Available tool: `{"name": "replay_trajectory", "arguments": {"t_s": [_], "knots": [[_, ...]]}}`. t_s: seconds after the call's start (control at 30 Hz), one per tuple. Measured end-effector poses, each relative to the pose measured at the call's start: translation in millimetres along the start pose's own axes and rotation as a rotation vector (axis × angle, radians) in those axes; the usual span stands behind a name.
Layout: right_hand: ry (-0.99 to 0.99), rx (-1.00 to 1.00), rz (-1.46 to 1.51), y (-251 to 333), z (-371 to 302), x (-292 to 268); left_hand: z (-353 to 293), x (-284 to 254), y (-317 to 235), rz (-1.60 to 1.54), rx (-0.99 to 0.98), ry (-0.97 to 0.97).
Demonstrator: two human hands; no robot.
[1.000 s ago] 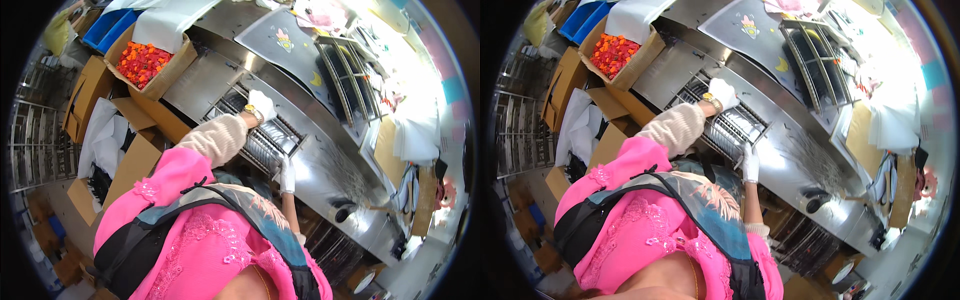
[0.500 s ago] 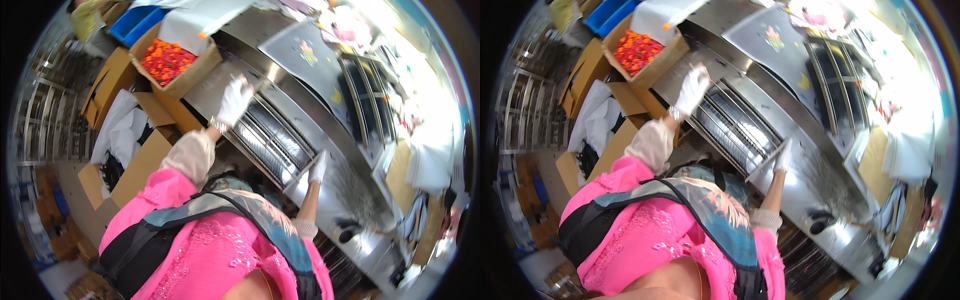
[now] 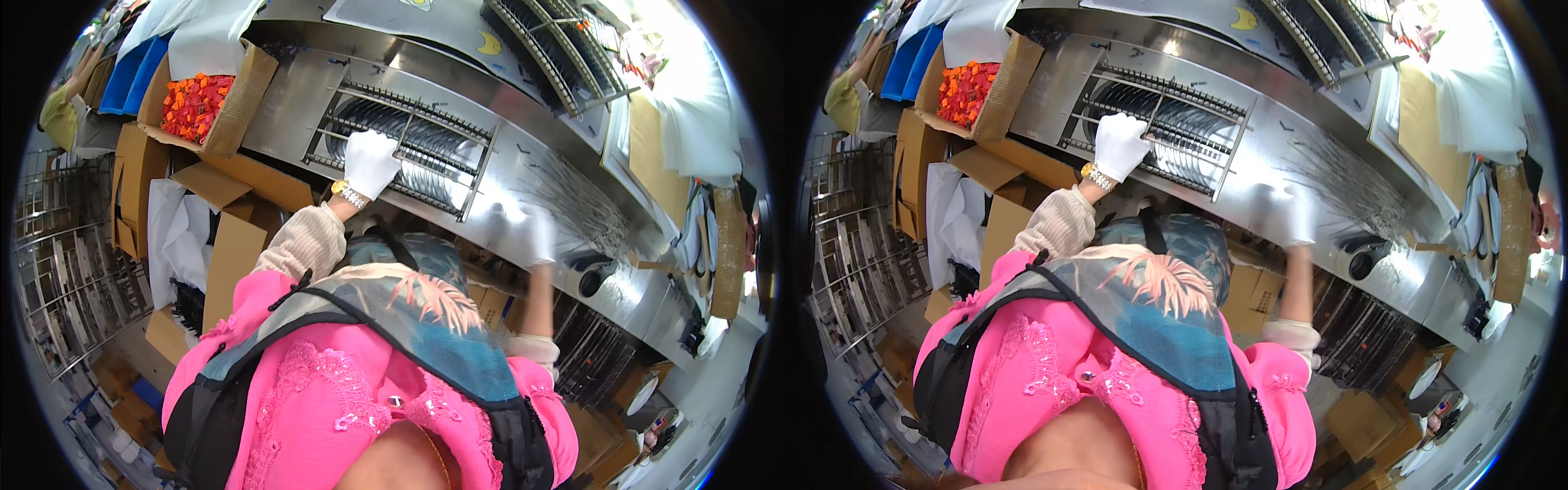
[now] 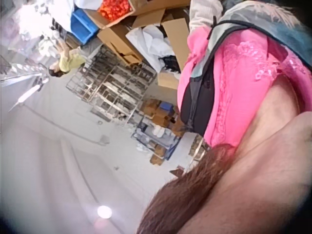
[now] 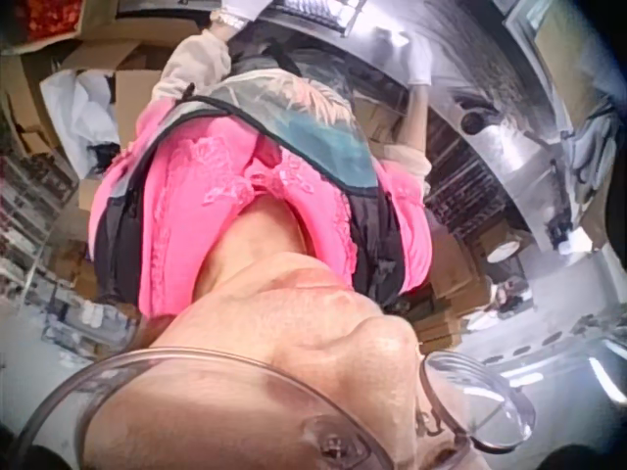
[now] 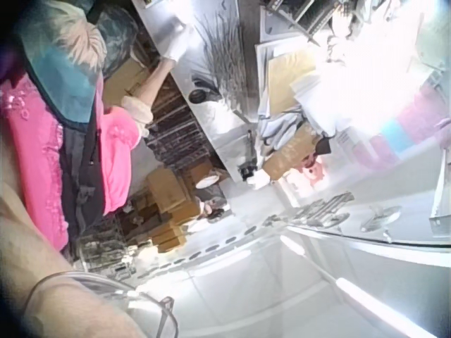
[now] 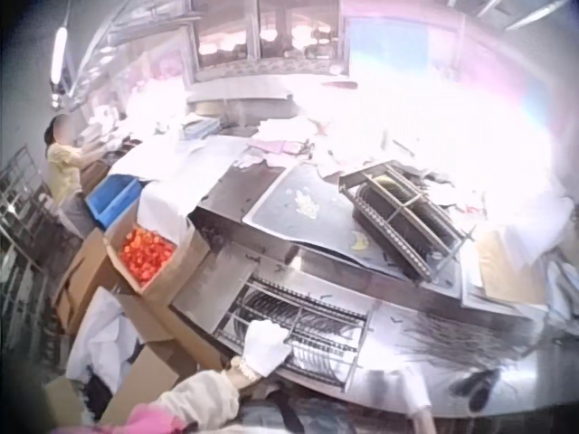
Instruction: The person repeatedly picks up black coiled items from a cardboard box, places them into a metal rack on a worktable, and then removes them to place them back into the box. The cycle repeats multiple times.
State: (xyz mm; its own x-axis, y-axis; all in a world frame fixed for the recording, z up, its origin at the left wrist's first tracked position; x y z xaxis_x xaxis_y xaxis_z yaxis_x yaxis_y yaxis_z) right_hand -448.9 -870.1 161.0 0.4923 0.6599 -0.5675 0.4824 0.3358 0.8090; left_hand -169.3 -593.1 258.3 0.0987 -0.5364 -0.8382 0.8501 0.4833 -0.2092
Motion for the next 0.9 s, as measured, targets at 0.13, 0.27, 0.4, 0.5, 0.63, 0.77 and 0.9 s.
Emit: {"name": "replay_trajectory", "arguments": {"t_s": [0.13, 0.27, 0.4, 0.5, 0.63, 0.77, 0.9], "knots": [[0.265, 0.111, 0.108, 65.5, -43.9, 108.6, -4.6, 2.7, -2.1, 0.016, -0.016, 0.001], [-0.435, -0.006, -0.013, 151.5, -42.6, -37.6, -7.3, 2.4, -1.6, 0.006, -0.006, -0.020], [-0.360, -0.064, 1.333, 171.2, -55.7, -67.3, -6.1, 4.0, -2.0, 0.005, 0.016, 0.037], [-0.135, 0.402, 1.259, 153.9, -67.0, 15.3, -4.9, 4.8, -0.9, 0.025, 0.012, 0.056], [-0.471, -0.214, 0.861, 173.0, -75.6, 6.9, -4.5, 3.8, -1.1, 0.029, 0.042, 0.029], [-0.472, -0.164, 0.844, 164.6, -73.6, 27.1, -5.0, 8.1, 1.1, 0.023, 0.016, 0.057], [-0.541, -0.324, 0.592, 122.8, -66.6, 92.7, -7.1, 8.1, 1.3, 0.011, 0.029, 0.042]]}}
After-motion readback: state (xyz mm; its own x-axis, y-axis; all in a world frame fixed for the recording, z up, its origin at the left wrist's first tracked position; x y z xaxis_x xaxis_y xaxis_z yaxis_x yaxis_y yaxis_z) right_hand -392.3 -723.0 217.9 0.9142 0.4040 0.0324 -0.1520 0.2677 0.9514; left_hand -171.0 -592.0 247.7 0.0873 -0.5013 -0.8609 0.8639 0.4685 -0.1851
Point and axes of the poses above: each hand's wrist, its own z-axis towards the middle knuckle, its own x-axis out of the palm, y = z × x, the point moved 5 cm from there along z, towards the middle knuckle, and after that the axes turned 1 degree about z, right-handed, at the moved point
